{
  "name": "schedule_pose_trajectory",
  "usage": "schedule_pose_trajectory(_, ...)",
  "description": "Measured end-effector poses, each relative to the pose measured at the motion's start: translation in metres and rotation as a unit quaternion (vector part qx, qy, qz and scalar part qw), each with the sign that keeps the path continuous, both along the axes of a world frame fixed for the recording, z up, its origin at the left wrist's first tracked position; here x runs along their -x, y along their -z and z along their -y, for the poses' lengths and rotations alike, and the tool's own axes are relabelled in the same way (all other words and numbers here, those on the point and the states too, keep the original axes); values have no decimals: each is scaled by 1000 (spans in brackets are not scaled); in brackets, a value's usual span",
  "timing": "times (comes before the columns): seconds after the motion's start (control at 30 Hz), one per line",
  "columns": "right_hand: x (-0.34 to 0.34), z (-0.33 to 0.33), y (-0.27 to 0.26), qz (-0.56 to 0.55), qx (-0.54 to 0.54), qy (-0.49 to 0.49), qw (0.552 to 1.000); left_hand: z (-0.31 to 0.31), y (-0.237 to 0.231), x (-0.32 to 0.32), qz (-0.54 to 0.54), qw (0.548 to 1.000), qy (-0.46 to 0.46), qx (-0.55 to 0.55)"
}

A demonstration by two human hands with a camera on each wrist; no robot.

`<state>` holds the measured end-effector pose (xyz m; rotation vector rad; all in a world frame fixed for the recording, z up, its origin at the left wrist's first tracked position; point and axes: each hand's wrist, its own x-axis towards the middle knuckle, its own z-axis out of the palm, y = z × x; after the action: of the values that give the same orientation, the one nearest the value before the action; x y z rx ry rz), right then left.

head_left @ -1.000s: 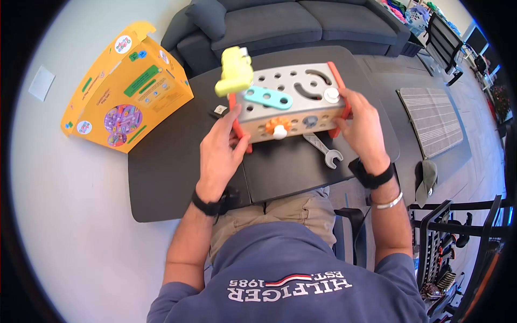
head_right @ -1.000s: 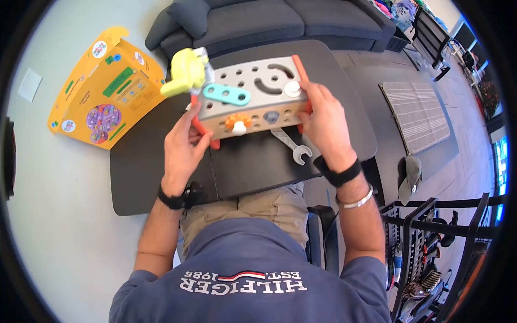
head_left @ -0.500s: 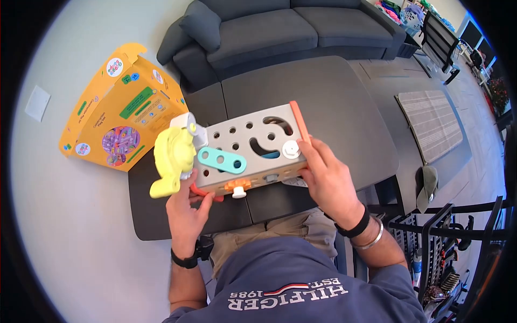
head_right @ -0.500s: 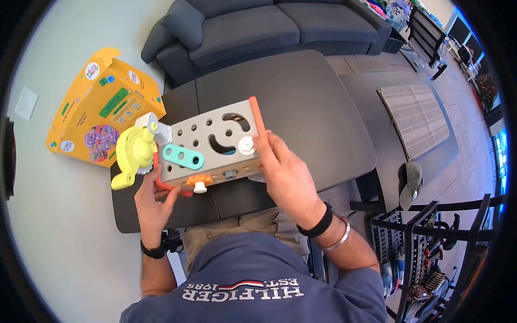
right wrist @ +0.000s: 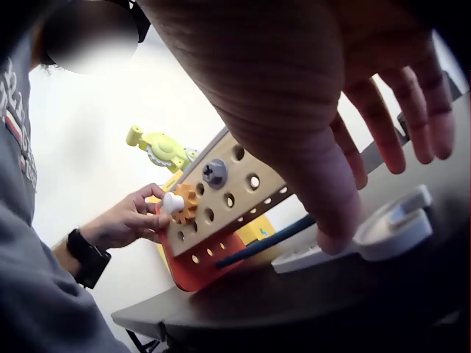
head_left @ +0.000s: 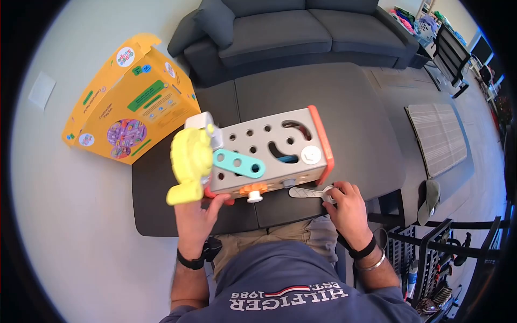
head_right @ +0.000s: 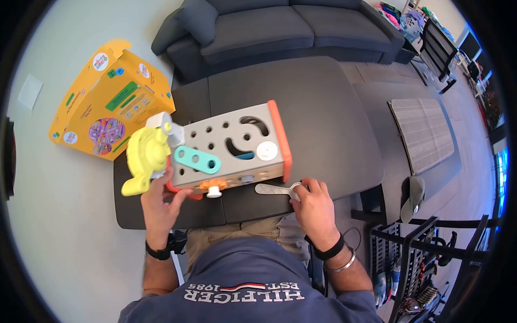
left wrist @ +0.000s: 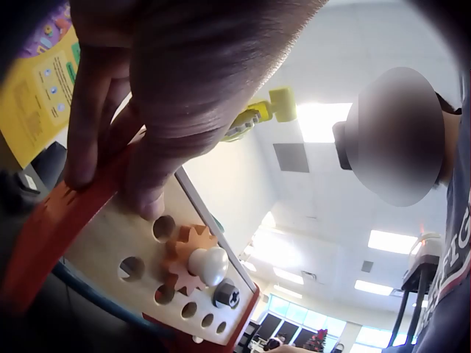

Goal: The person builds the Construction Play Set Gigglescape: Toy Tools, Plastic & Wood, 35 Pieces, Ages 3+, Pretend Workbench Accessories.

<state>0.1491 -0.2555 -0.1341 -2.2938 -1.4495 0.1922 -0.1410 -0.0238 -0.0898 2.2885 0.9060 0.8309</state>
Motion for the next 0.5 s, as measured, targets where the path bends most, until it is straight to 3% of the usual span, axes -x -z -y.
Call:
schedule_pose_trajectory(0.2,5,-15,23,-10,-62,31,998,10,-6,-50,9,999,31,1)
schedule_pose_trajectory(0.27,9,-23,23,17,-53,45,997,4,2,-64,24,998,25,-48)
schedule_pose_trajectory(0.47,11,-45,31,53,-65,47,995,-12,-10,-65,8,998,62,-9)
schedule_pose_trajectory(0.5,10,-45,34,53,-66,43,995,-18,-14,-60,15,997,63,53)
